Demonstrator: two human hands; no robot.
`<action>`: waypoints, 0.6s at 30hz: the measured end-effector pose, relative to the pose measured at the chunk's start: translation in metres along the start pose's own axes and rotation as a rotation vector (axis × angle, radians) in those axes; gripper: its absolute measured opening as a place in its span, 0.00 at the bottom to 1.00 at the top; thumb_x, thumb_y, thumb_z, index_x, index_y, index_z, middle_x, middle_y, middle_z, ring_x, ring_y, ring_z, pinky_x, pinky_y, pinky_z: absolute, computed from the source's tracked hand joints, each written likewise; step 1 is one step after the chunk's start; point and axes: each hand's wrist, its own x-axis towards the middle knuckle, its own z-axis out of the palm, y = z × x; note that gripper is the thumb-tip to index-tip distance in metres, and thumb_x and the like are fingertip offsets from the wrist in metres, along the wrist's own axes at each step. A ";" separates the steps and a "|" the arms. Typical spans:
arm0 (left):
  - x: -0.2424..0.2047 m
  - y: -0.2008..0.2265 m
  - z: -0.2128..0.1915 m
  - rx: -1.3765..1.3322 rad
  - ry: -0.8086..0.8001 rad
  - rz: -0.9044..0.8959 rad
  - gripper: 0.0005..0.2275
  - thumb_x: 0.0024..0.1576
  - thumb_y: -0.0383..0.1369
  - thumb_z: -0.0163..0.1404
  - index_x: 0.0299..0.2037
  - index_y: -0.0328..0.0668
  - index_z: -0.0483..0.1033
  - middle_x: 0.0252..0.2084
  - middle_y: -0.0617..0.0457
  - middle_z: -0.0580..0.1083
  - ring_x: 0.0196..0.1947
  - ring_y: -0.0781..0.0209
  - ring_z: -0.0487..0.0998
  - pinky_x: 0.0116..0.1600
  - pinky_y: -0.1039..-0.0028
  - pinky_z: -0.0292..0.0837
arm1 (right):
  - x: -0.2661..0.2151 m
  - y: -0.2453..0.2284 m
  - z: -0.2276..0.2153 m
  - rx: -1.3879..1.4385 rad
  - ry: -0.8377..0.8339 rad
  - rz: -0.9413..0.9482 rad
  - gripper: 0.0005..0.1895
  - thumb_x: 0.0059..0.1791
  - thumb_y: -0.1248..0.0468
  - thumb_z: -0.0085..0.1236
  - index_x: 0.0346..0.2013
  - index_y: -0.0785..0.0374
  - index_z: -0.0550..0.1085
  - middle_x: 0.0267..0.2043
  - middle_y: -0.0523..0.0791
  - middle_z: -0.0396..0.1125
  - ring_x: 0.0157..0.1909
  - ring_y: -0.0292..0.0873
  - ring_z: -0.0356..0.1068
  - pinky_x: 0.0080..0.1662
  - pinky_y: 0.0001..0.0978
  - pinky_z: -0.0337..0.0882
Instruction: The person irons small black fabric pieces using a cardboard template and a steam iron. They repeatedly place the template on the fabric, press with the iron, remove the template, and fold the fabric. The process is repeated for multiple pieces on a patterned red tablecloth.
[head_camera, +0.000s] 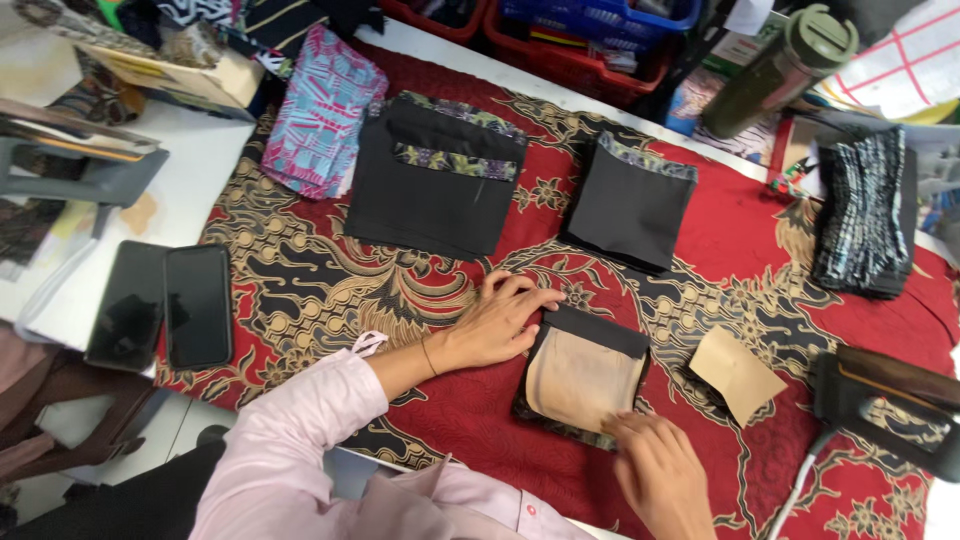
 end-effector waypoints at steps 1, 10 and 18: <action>0.000 0.000 0.000 0.007 0.007 0.007 0.26 0.54 0.29 0.51 0.66 0.48 0.62 0.55 0.59 0.75 0.60 0.57 0.68 0.71 0.54 0.47 | -0.005 0.002 -0.004 0.050 0.058 0.015 0.17 0.41 0.73 0.55 0.44 0.60 0.74 0.50 0.42 0.73 0.52 0.45 0.74 0.57 0.43 0.72; -0.003 0.010 -0.017 -0.079 0.093 0.133 0.15 0.50 0.29 0.54 0.48 0.45 0.74 0.50 0.51 0.73 0.57 0.51 0.70 0.64 0.58 0.59 | -0.018 0.045 -0.055 -0.156 0.658 0.183 0.11 0.61 0.75 0.43 0.58 0.70 0.69 0.58 0.54 0.71 0.59 0.53 0.75 0.61 0.42 0.71; -0.038 0.023 -0.039 -0.087 -0.367 0.281 0.06 0.53 0.32 0.58 0.36 0.41 0.76 0.38 0.52 0.72 0.43 0.53 0.72 0.50 0.63 0.67 | -0.015 0.052 -0.023 -0.277 0.329 0.337 0.16 0.48 0.72 0.62 0.51 0.63 0.77 0.58 0.51 0.70 0.62 0.54 0.66 0.64 0.48 0.64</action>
